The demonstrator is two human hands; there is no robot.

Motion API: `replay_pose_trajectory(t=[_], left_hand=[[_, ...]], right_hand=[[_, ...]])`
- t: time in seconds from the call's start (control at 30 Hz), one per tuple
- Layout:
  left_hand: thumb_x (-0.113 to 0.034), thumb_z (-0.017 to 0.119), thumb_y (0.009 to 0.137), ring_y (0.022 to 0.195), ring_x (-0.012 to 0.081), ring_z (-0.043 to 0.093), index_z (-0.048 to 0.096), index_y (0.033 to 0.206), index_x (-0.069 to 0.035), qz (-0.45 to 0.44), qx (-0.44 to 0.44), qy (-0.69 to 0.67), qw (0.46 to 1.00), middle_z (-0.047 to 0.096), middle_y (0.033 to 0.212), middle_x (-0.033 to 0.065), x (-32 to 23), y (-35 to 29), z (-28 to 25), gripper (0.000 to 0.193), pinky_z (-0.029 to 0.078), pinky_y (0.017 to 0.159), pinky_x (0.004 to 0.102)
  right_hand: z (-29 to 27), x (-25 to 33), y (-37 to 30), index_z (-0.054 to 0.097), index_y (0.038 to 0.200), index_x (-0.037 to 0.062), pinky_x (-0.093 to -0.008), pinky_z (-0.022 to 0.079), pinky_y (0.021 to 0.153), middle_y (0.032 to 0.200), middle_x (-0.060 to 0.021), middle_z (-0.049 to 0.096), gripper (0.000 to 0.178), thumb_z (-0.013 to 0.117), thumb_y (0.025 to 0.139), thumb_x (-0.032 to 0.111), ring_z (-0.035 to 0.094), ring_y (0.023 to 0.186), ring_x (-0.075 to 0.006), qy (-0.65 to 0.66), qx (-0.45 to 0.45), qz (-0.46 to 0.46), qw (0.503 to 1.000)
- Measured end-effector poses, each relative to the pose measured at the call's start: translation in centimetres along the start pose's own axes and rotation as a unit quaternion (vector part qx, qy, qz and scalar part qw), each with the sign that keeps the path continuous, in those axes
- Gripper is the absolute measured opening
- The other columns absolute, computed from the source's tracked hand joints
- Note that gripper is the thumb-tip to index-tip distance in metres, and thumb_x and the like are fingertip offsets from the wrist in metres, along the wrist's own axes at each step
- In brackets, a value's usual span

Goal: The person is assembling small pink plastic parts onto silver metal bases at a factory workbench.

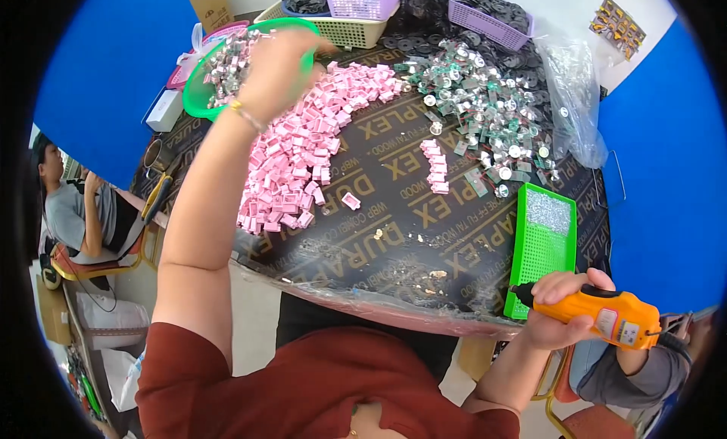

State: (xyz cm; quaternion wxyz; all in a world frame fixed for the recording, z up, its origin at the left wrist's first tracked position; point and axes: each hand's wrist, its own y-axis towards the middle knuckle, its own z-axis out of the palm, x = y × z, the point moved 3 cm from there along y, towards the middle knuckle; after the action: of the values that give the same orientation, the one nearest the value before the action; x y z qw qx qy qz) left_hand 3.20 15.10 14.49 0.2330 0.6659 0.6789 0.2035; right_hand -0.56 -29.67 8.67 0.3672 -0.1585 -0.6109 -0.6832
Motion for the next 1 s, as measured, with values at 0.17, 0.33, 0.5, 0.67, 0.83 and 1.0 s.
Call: replay_pose_trajectory(t=[0.17, 0.33, 0.5, 0.67, 0.83, 1.0], left_hand=[[-0.033, 0.079, 0.064, 0.088, 0.0278, 0.066, 0.071, 0.089, -0.012, 0.155, 0.417, -0.09, 0.891, 0.069, 0.088, 0.0089, -7.9, -4.6, 6.0, 0.034, 0.049, 0.079, 0.0413], [-0.022, 0.075, 0.069, 0.084, 0.0308, 0.067, 0.067, 0.091, -0.007, 0.145, 0.576, -0.05, 0.803, 0.068, 0.086, 0.0146, -9.9, -7.6, 7.9, 0.028, 0.051, 0.073, 0.0419], [-0.006, 0.059, 0.08, 0.092, 0.0343, 0.062, 0.062, 0.112, -0.007, 0.132, 0.285, -0.349, 0.883, 0.063, 0.095, 0.0144, -15.3, -9.8, 7.2, 0.033, 0.051, 0.079, 0.0425], [-0.007, 0.072, 0.074, 0.089, 0.0268, 0.061, 0.06, 0.082, -0.008, 0.128, 0.192, -0.44, 0.868, 0.062, 0.085, 0.0062, -18.8, -12.2, 8.9, 0.014, 0.048, 0.076, 0.0391], [-0.014, 0.077, 0.07, 0.1, 0.0257, 0.056, 0.06, 0.079, -0.012, 0.156, 0.167, -0.363, 0.903, 0.06, 0.092, 0.0029, -19.4, -11.7, 9.2, 0.019, 0.041, 0.087, 0.04], [-0.01, 0.068, 0.074, 0.1, 0.0253, 0.055, 0.064, 0.089, -0.012, 0.275, 0.015, -0.25, 0.928, 0.059, 0.097, 0.0047, -22.4, -5.3, 12.0, 0.016, 0.044, 0.085, 0.0373]], right_hand=[[-1.0, -0.2, -0.7, 0.04, 0.123, 0.0009, -0.027, 0.044, 0.048, 0.067, -0.0069, 0.052, 0.064, 0.058, 0.091, 0.053, 0.05, 0.054, -0.0147, -0.016, -0.015, 0.02, 1.0], [-2.0, -0.2, -1.1, 0.041, 0.121, 0.0024, -0.0269, 0.044, 0.049, 0.066, -0.0069, 0.053, 0.064, 0.059, 0.09, 0.055, 0.05, 0.053, -0.0154, -0.026, -0.023, 0.033, 0.999], [-1.7, -0.3, -1.0, 0.042, 0.118, 0.0019, -0.0274, 0.045, 0.047, 0.064, -0.0077, 0.053, 0.065, 0.064, 0.087, 0.055, 0.051, 0.052, -0.0167, -0.041, -0.053, 0.041, 0.997], [-0.9, -0.3, -0.2, 0.044, 0.115, 0.001, -0.0272, 0.045, 0.046, 0.064, -0.0081, 0.055, 0.063, 0.066, 0.086, 0.052, 0.052, 0.05, -0.0169, -0.035, -0.048, 0.023, 0.998], [-4.1, 0.9, 0.1, 0.045, 0.116, 0.0004, -0.027, 0.045, 0.047, 0.064, -0.0072, 0.054, 0.061, 0.065, 0.088, 0.051, 0.052, 0.051, -0.0159, -0.063, -0.076, 0.0, 0.995], [-6.8, 0.8, 1.7, 0.046, 0.117, -0.0012, -0.0302, 0.046, 0.051, 0.068, -0.008, 0.054, 0.057, 0.066, 0.088, 0.044, 0.053, 0.056, -0.0166, -0.075, -0.117, -0.014, 0.99]])
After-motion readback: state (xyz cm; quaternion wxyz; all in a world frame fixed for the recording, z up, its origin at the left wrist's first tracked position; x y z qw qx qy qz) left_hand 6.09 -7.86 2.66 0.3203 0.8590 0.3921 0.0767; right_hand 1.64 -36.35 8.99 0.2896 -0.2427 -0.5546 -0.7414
